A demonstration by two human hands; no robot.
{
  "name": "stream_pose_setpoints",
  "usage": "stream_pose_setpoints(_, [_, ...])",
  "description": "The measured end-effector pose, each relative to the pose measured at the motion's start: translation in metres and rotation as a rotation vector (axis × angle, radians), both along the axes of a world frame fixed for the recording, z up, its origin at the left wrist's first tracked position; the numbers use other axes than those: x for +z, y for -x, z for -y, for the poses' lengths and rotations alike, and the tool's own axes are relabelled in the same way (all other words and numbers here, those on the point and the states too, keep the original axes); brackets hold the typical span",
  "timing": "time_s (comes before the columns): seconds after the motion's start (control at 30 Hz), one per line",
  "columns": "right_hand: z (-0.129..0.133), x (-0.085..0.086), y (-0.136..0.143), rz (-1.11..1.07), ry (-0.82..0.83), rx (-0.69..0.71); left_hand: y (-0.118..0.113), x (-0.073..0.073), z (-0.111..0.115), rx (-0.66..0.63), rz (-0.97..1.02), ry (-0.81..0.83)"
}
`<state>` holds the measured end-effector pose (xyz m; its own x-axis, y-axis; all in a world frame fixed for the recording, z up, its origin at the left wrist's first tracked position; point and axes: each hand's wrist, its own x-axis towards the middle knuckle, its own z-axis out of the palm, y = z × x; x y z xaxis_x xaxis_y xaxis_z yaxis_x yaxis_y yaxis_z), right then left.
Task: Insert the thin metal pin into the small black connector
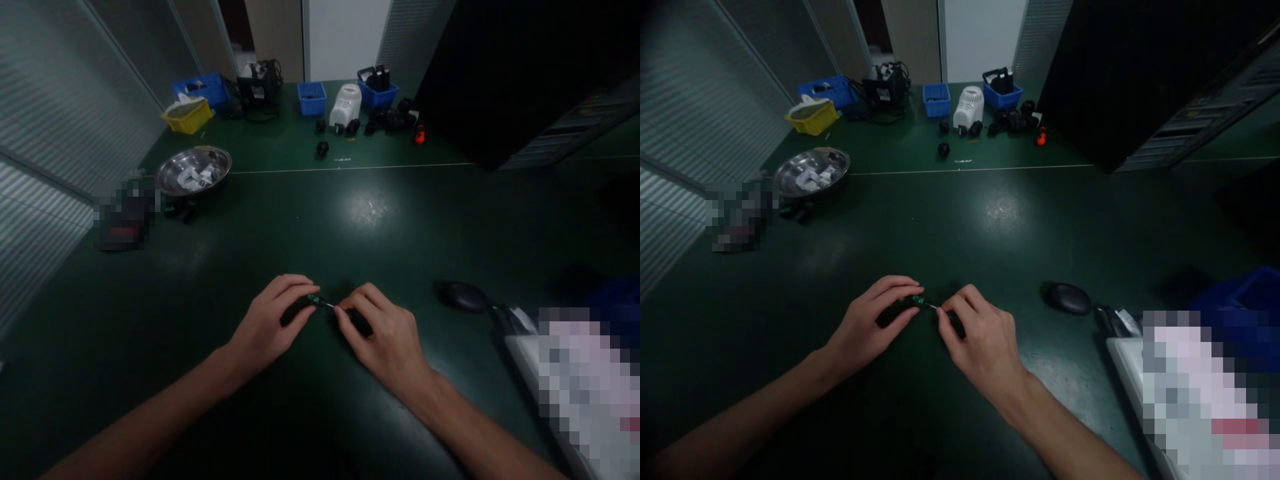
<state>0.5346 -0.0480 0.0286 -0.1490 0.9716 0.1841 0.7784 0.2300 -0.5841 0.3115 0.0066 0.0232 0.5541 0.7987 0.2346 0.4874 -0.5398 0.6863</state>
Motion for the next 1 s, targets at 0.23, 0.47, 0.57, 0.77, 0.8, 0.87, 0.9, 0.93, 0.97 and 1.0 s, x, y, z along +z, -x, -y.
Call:
stream_pose_setpoints(0.23, [0.0001,-0.0020,-0.0008,0.026,-0.028,0.035,0.0013,-0.0035,-0.0026,-0.054,0.044,0.079])
stream_pose_setpoints(0.47, [-0.0003,-0.0017,-0.0012,0.009,-0.032,0.088,0.0005,-0.0044,-0.0037,-0.063,0.091,0.095])
stream_pose_setpoints(0.57, [-0.0009,-0.0020,-0.0017,-0.003,-0.031,0.105,-0.0001,-0.0037,-0.0045,-0.062,0.104,0.104])
stream_pose_setpoints(0.77, [-0.0016,0.0007,-0.0018,0.000,-0.009,0.109,-0.0007,-0.0020,-0.0025,-0.053,0.123,0.123])
stream_pose_setpoints(0.8, [-0.0014,0.0009,-0.0016,0.008,-0.004,0.113,-0.0008,-0.0019,-0.0019,-0.060,0.123,0.123])
stream_pose_setpoints(0.87, [-0.0010,0.0004,-0.0009,0.025,0.003,0.125,-0.0012,-0.0017,-0.0009,-0.079,0.119,0.128])
stream_pose_setpoints(0.9, [-0.0007,-0.0003,-0.0005,0.030,0.003,0.130,-0.0014,-0.0015,-0.0005,-0.083,0.119,0.134])
stream_pose_setpoints(0.93, [-0.0004,-0.0012,-0.0001,0.035,0.004,0.135,-0.0017,-0.0012,-0.0002,-0.082,0.120,0.143])
stream_pose_setpoints(0.97, [-0.0003,-0.0022,0.0002,0.039,0.003,0.139,-0.0020,-0.0009,0.0000,-0.080,0.122,0.154])
stream_pose_setpoints(1.0, [-0.0002,-0.0032,0.0004,0.045,0.005,0.144,-0.0023,-0.0007,0.0001,-0.077,0.127,0.161])
